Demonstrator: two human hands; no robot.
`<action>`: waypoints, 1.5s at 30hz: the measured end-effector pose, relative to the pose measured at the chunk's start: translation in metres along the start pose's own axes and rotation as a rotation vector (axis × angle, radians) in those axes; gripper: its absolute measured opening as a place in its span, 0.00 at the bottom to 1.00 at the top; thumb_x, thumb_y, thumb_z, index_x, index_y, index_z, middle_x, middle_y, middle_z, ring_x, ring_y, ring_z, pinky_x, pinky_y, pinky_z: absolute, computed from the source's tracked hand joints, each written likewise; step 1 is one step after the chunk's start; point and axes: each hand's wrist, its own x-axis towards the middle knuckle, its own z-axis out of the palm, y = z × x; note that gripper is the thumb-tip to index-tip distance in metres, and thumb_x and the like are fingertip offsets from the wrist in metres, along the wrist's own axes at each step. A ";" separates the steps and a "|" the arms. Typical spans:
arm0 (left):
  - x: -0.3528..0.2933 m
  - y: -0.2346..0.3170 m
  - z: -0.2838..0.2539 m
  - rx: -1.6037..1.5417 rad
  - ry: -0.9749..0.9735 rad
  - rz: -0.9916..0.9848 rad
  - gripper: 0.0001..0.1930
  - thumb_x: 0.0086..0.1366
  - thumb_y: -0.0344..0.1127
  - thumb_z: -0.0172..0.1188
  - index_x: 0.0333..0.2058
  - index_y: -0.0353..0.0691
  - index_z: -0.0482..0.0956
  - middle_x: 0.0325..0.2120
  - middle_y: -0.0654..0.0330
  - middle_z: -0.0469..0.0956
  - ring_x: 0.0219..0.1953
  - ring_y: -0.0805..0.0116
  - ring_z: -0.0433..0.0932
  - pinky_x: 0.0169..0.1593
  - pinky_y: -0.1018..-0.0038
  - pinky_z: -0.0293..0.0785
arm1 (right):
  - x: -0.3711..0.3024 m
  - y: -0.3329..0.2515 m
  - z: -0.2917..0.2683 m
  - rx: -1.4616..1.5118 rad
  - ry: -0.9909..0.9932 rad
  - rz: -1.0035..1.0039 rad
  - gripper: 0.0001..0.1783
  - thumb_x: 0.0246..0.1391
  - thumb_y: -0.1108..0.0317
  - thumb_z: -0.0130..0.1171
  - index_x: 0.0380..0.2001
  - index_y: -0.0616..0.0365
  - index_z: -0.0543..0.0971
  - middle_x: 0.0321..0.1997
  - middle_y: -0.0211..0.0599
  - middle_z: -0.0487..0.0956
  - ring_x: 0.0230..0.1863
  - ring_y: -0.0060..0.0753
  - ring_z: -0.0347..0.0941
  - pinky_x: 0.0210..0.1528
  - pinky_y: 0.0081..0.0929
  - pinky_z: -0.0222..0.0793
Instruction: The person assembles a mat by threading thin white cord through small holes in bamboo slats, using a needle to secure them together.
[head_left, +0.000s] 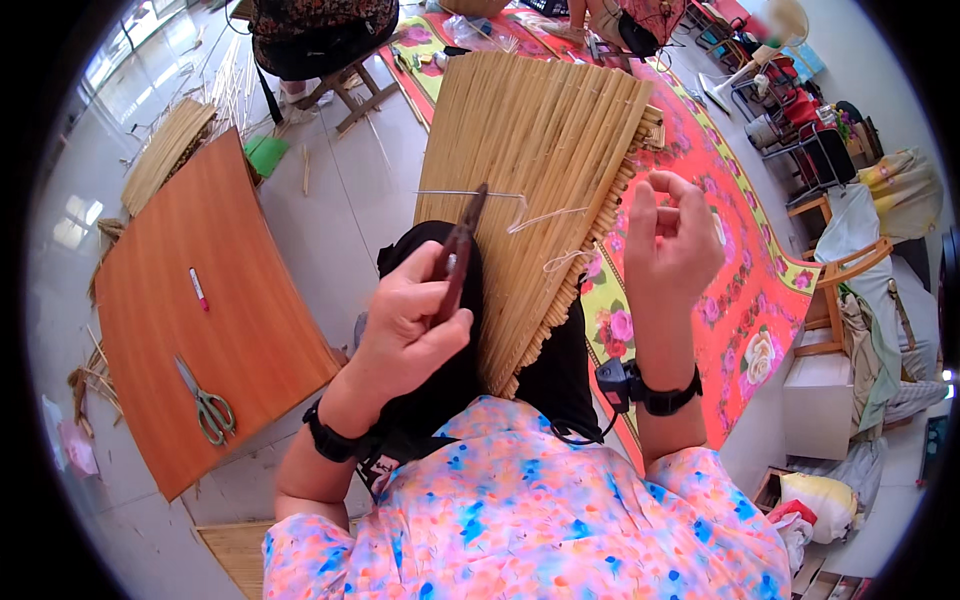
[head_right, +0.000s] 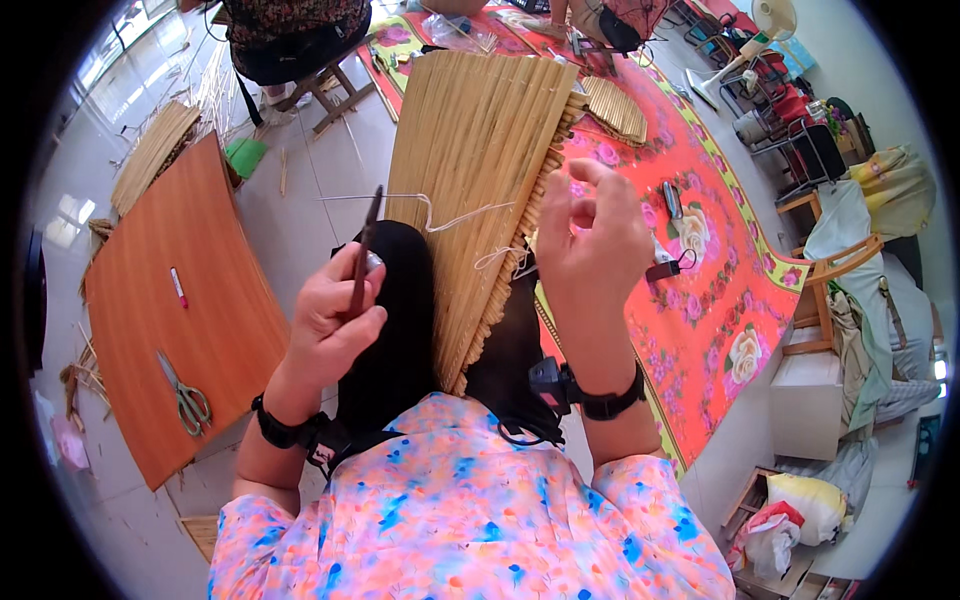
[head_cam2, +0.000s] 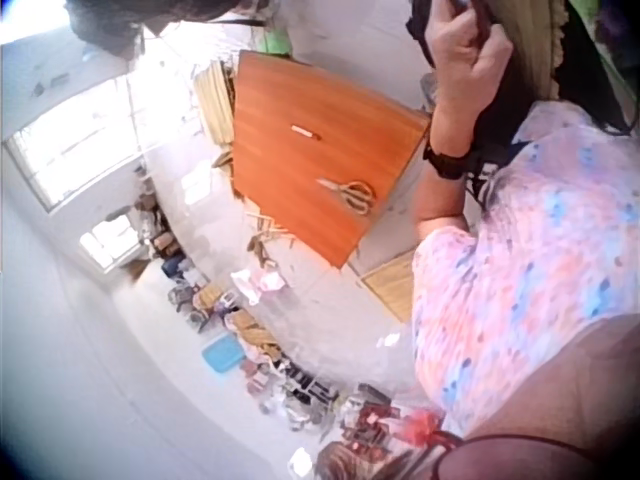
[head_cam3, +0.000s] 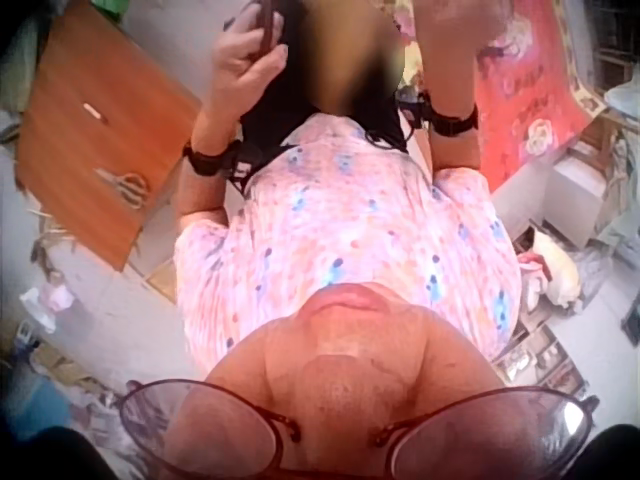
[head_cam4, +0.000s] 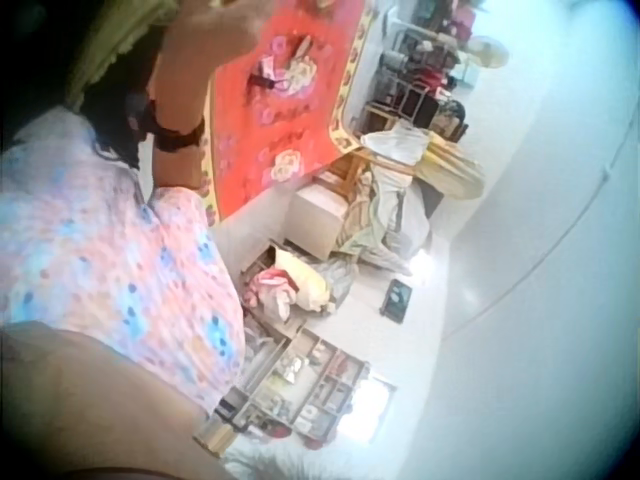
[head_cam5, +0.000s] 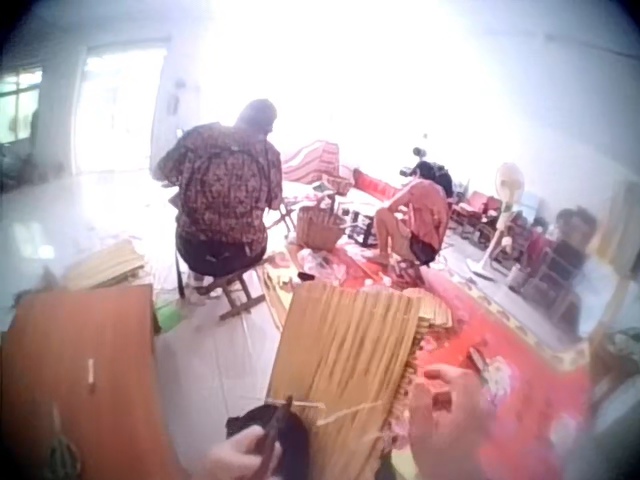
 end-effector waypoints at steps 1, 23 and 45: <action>0.002 0.001 0.004 -0.040 -0.026 -0.003 0.11 0.51 0.21 0.56 0.18 0.33 0.61 0.28 0.58 0.63 0.29 0.70 0.62 0.31 0.75 0.56 | -0.002 -0.010 -0.008 0.081 0.054 -0.067 0.13 0.53 0.62 0.63 0.35 0.61 0.79 0.28 0.39 0.81 0.22 0.32 0.77 0.27 0.27 0.72; -0.196 -0.192 -0.139 1.266 0.382 -0.512 0.13 0.56 0.36 0.64 0.35 0.32 0.75 0.46 0.46 0.71 0.49 0.45 0.71 0.52 0.57 0.69 | -0.036 0.024 -0.026 0.918 -0.824 0.095 0.04 0.55 0.75 0.60 0.32 0.65 0.81 0.24 0.35 0.80 0.22 0.20 0.77 0.25 0.16 0.71; -0.017 0.017 0.017 -0.033 -0.033 0.141 0.16 0.61 0.24 0.60 0.48 0.33 0.77 0.43 0.52 0.75 0.40 0.66 0.78 0.43 0.74 0.74 | -0.052 -0.007 -0.020 1.219 -0.965 0.141 0.05 0.58 0.75 0.58 0.32 0.65 0.80 0.24 0.34 0.80 0.25 0.21 0.79 0.27 0.17 0.73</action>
